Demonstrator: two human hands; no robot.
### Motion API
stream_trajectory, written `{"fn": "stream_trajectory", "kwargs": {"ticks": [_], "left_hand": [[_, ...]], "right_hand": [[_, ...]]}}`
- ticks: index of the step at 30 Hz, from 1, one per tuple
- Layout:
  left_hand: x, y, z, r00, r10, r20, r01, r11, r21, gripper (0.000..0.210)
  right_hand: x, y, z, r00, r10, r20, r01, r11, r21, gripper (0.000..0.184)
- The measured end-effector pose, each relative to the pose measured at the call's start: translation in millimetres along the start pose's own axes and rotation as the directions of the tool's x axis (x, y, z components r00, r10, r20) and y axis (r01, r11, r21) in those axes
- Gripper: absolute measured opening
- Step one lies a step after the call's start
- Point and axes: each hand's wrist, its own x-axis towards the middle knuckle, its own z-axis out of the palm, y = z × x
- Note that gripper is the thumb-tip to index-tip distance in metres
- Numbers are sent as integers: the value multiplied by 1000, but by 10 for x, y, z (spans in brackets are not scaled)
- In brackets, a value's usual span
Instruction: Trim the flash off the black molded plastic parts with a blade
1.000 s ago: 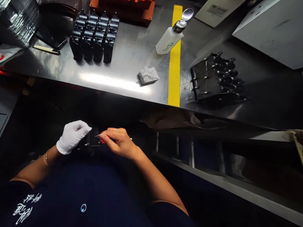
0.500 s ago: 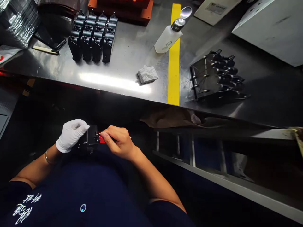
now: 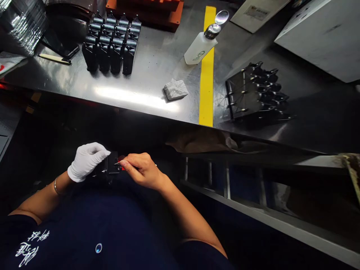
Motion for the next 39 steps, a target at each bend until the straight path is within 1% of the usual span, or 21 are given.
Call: {"fn": "stream_trajectory", "kwargs": {"ticks": [1,3,5,6,7,8,10,12,14,17,20,23,27,30,33,35,39], "left_hand": [[-5,5,6,1000,0,3,0,1000,-1,30],[-8,18,9,999,17,32,-17,1000,0,30],[0,34,-7,996,64,66,-64,998,4,29],[7,44,-22,993,96,74,-97,995,8,28],[14,53,-39,989,128,77,-129,991,15,28],[21,62,-57,984,158,77,-161,987,24,27],[29,79,-84,974,209,86,-213,976,47,26],[29,91,-94,965,239,107,-247,966,70,25],[25,95,-89,959,255,125,-266,960,83,24],[17,84,-71,958,255,135,-267,960,82,24],[15,56,-59,970,215,111,-224,971,80,25],[15,22,-48,986,150,71,-155,985,70,29],[17,-29,-16,998,65,-24,-64,998,22,30],[12,-57,22,995,-8,-101,6,1000,-16,32],[4,-54,58,985,-73,-157,65,996,-58,35],[2,-38,78,979,-104,-175,90,992,-83,36],[8,-12,110,973,-129,-189,110,988,-108,37]], "right_hand": [[-12,7,-11,1000,20,18,-21,999,27,29],[-31,15,-40,995,51,86,-63,989,137,33],[-36,11,-75,986,34,165,-76,963,257,39],[-31,4,-90,983,14,182,-65,959,277,42],[-21,-5,-101,985,-8,175,-38,966,257,43],[-6,-15,-108,988,-26,154,-5,980,201,44],[31,-38,-106,991,-53,122,49,998,43,42],[66,-55,-89,988,-71,136,79,995,-55,41],[86,-60,-70,983,-73,171,87,993,-78,41],[85,-50,-58,978,-66,196,80,995,-67,45],[63,-36,-59,982,-38,186,59,992,-110,47],[42,-23,-53,985,-15,170,51,976,-209,48],[24,-3,-7,994,-42,104,75,937,-340,49],[22,8,33,996,-74,53,90,903,-421,51],[30,12,44,995,-97,-6,84,891,-446,49],[39,12,36,994,-99,-37,70,882,-466,47],[56,11,30,994,-104,-36,68,837,-542,51]]}}
